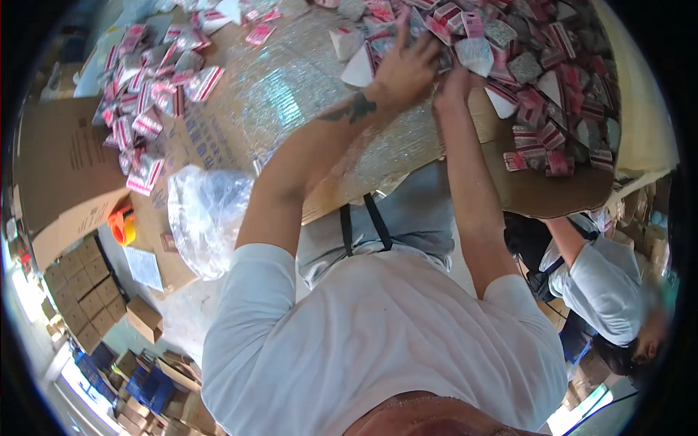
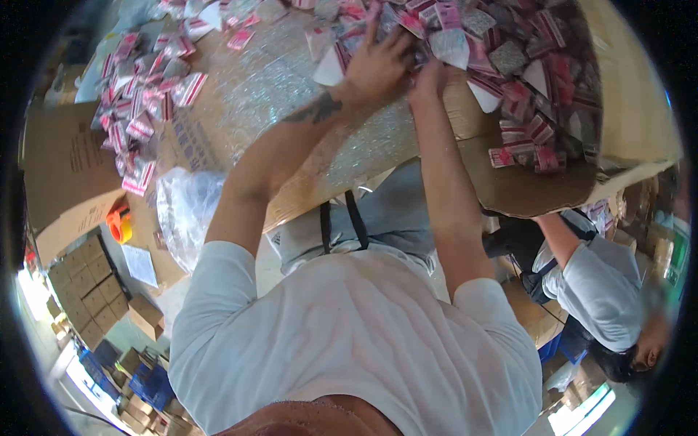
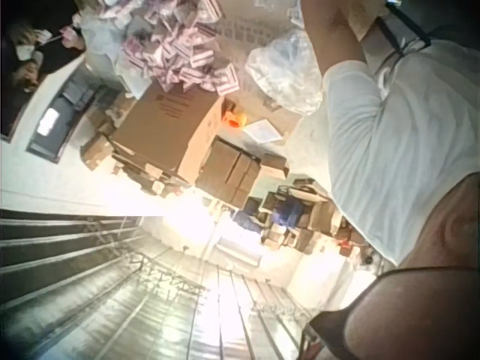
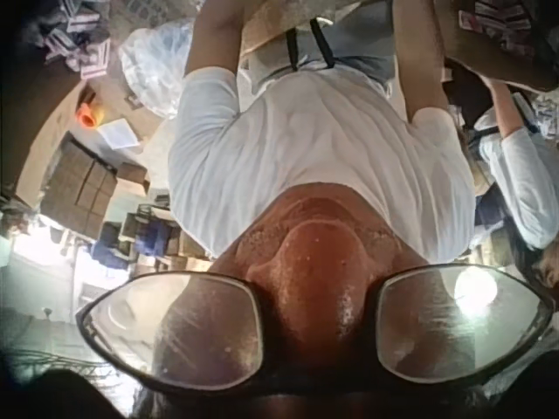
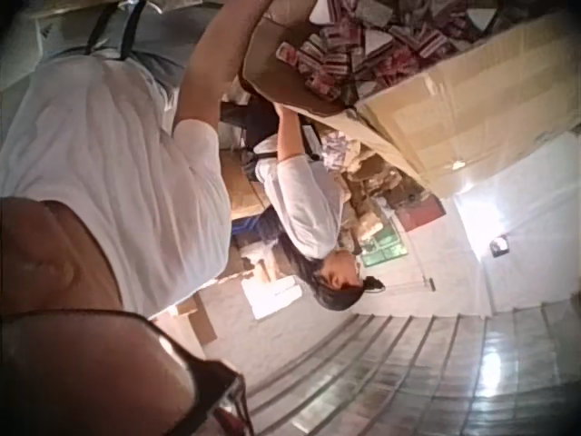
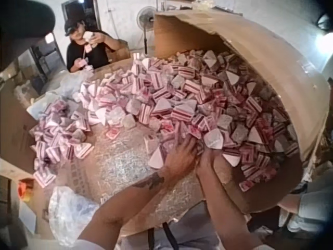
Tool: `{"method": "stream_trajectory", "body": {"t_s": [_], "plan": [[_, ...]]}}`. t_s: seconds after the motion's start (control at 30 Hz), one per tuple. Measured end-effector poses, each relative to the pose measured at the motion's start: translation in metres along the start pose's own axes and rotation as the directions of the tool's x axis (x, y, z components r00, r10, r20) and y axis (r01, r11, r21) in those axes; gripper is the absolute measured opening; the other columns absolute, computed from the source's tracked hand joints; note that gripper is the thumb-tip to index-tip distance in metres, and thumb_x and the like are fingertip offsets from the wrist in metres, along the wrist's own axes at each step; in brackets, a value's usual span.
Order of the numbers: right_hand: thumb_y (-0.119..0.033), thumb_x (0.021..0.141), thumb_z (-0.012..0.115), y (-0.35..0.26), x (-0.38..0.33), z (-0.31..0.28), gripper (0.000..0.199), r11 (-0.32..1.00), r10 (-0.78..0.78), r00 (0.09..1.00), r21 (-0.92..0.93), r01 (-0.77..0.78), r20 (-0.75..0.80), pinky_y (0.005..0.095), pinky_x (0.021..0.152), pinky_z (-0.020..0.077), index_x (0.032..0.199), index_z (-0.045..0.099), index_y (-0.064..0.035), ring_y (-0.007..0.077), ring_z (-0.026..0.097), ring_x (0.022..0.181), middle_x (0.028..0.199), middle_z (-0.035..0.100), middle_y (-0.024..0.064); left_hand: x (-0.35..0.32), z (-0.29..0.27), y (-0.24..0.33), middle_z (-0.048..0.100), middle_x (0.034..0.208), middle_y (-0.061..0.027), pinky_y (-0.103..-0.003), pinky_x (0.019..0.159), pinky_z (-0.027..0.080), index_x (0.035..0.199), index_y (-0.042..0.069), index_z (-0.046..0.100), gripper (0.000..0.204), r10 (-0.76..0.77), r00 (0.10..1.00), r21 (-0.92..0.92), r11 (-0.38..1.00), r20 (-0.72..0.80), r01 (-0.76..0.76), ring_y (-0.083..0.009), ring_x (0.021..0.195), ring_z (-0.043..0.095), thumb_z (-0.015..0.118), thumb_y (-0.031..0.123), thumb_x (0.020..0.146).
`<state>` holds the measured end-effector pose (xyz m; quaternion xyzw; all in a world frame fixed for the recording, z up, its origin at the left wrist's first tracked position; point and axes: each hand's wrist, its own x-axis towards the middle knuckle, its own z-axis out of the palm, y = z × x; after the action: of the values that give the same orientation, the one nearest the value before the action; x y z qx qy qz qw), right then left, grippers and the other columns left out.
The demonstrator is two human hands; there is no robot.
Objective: Packing small packaged items into plastic bags and large cardboard boxes in a manufacturing environment.
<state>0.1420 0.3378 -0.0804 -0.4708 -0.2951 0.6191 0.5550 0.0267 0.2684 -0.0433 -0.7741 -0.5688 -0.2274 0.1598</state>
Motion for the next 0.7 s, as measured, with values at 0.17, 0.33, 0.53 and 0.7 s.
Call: {"method": "stream_trajectory", "body": {"t_s": [0.17, 0.33, 0.53, 0.7], "plan": [[-0.035, 0.098, 0.062, 0.009, -0.008, 0.060, 0.037, 0.980, 0.074, 0.975, -0.196, -0.032, 0.208, 0.0321, 0.061, 0.0472, 0.124, 0.059, -0.0086, 0.0190, 0.061, 0.083, 0.105, 0.066, 0.0058, -0.031, -0.075, -0.054, 0.064, 0.126, -0.0103, -0.048, 0.107, 0.039, 0.110, 0.013, 0.074, 0.031, 0.059, 0.998, 0.027, 0.998, -0.008, -0.058, -0.0320, 0.121, 0.055, 0.066, 0.027, 0.083], [-0.018, 0.094, 0.058, 0.006, -0.038, 0.070, 0.061, 0.931, 0.236, 0.869, -0.356, -0.075, 0.436, 0.0319, 0.042, 0.0458, 0.152, 0.040, -0.0126, 0.0172, 0.056, 0.053, 0.104, 0.066, 0.0114, -0.103, -0.094, -0.111, 0.053, 0.143, -0.0106, -0.049, 0.115, 0.031, 0.114, 0.015, 0.072, 0.037, -0.045, 0.997, -0.193, 0.980, 0.066, 0.057, -0.0324, 0.139, 0.039, 0.066, 0.034, 0.083], [-0.026, 0.098, 0.065, 0.006, -0.068, 0.023, 0.043, 0.709, -0.008, 0.637, -0.445, 0.547, 0.771, 0.0329, 0.090, 0.0502, 0.134, 0.058, -0.0048, 0.0207, 0.061, 0.111, 0.123, 0.064, 0.0071, -0.233, -0.187, -0.089, 0.071, 0.111, -0.0099, -0.043, 0.088, 0.053, 0.109, 0.014, 0.074, 0.027, -0.628, 0.771, -0.055, 0.778, -0.108, 0.626, -0.0318, 0.103, 0.066, 0.074, 0.023, 0.084], [-0.021, 0.097, 0.064, 0.002, -0.127, -0.054, 0.031, 0.409, -0.346, 0.628, -0.491, 0.770, 0.697, 0.0388, 0.087, 0.0495, 0.116, 0.066, 0.0038, 0.0325, 0.064, 0.097, 0.110, 0.068, 0.0188, -0.314, -0.221, -0.007, 0.072, 0.108, -0.0090, -0.042, 0.084, 0.054, 0.107, 0.013, 0.074, 0.024, -0.872, 0.486, -0.015, 0.488, -0.063, 0.873, -0.0331, 0.099, 0.067, 0.073, 0.020, 0.084]]}}
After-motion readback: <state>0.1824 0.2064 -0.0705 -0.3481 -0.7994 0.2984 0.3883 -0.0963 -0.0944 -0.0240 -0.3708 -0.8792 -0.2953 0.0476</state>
